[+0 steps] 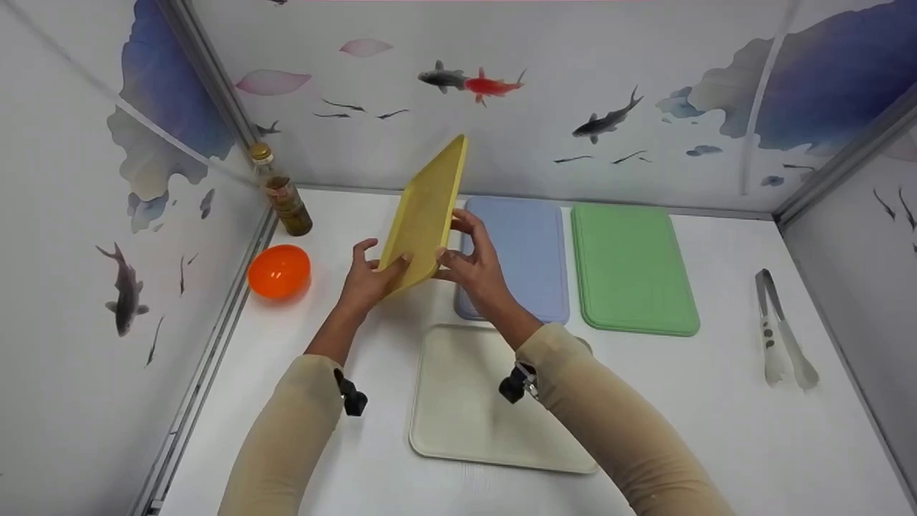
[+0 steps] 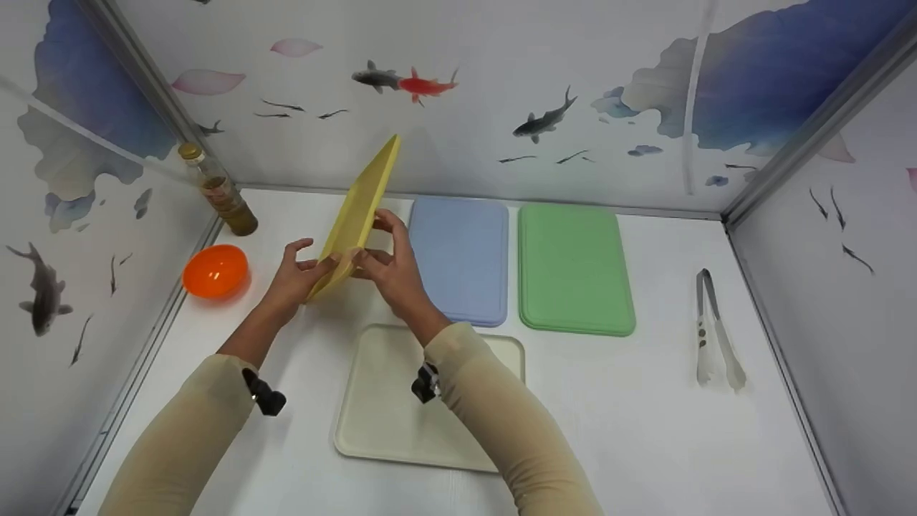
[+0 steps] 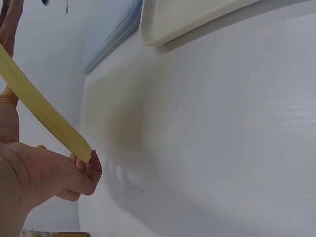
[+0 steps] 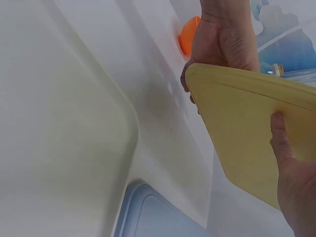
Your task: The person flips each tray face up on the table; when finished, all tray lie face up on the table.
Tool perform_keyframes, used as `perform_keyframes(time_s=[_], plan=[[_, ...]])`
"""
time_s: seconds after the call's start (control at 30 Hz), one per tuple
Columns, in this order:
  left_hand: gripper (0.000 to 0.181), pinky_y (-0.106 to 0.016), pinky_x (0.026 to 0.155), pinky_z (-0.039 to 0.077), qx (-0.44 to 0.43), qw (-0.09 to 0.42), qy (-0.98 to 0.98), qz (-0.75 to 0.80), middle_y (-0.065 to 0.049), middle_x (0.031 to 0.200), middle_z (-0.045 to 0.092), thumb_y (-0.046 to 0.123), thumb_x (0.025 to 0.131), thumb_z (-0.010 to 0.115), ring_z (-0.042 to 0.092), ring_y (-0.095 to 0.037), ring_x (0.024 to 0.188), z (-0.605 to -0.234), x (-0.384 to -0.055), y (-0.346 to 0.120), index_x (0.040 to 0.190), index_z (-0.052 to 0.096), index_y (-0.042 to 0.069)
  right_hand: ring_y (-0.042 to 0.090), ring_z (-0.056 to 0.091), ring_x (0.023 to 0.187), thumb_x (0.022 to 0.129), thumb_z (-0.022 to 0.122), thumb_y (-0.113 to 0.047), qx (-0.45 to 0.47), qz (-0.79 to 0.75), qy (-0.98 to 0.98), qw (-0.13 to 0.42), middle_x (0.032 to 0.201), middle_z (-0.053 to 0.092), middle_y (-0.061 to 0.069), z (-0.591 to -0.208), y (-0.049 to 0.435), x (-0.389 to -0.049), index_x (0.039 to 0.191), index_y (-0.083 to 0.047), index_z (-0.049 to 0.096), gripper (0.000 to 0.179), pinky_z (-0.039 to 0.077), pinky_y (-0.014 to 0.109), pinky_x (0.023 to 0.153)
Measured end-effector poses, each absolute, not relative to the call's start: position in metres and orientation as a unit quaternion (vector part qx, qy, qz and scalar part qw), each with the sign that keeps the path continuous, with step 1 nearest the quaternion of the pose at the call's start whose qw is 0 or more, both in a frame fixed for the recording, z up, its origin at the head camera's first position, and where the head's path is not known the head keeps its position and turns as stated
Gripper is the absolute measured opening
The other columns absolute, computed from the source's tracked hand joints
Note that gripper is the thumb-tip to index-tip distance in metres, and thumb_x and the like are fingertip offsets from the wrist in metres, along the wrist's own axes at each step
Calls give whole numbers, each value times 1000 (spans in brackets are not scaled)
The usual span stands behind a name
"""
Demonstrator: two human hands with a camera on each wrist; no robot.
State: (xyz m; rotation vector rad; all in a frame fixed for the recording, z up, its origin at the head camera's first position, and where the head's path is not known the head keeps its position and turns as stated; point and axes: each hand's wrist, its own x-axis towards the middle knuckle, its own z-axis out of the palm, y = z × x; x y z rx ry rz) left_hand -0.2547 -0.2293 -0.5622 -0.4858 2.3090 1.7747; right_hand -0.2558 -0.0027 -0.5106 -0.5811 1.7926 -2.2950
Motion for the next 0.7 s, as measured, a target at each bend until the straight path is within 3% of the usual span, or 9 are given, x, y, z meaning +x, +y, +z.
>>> perform_keyframes(time_s=[0.13,0.27,0.47,0.7], plan=[[108,-54,122,49,-187,86,793,574,-22,163,49,67,93,80,51,-39,146,-561,-253,-236,172,21,25,48,72,127,101,70,-9,-205,-769,596,105,161,40,19,-512,-1,-258,172,-10,31,81,67,49,92],[106,-56,123,46,-205,63,808,549,-21,163,45,64,92,81,36,-39,150,-560,-250,-244,171,22,25,49,67,135,99,69,-2,-204,-770,591,128,169,35,17,-514,1,-260,171,-6,33,81,68,42,91],[102,-57,120,43,-217,19,843,492,-22,155,46,61,90,84,36,-39,143,-562,-247,-253,166,28,25,49,58,146,97,72,8,-199,-728,644,127,173,28,18,-519,1,-261,169,0,36,81,66,35,95],[98,-61,118,38,-211,-20,877,431,-26,159,42,59,88,85,35,-43,143,-565,-243,-260,164,33,23,47,50,155,98,72,-2,-210,-608,759,103,172,32,17,-528,1,-259,171,-13,38,81,58,60,110]])
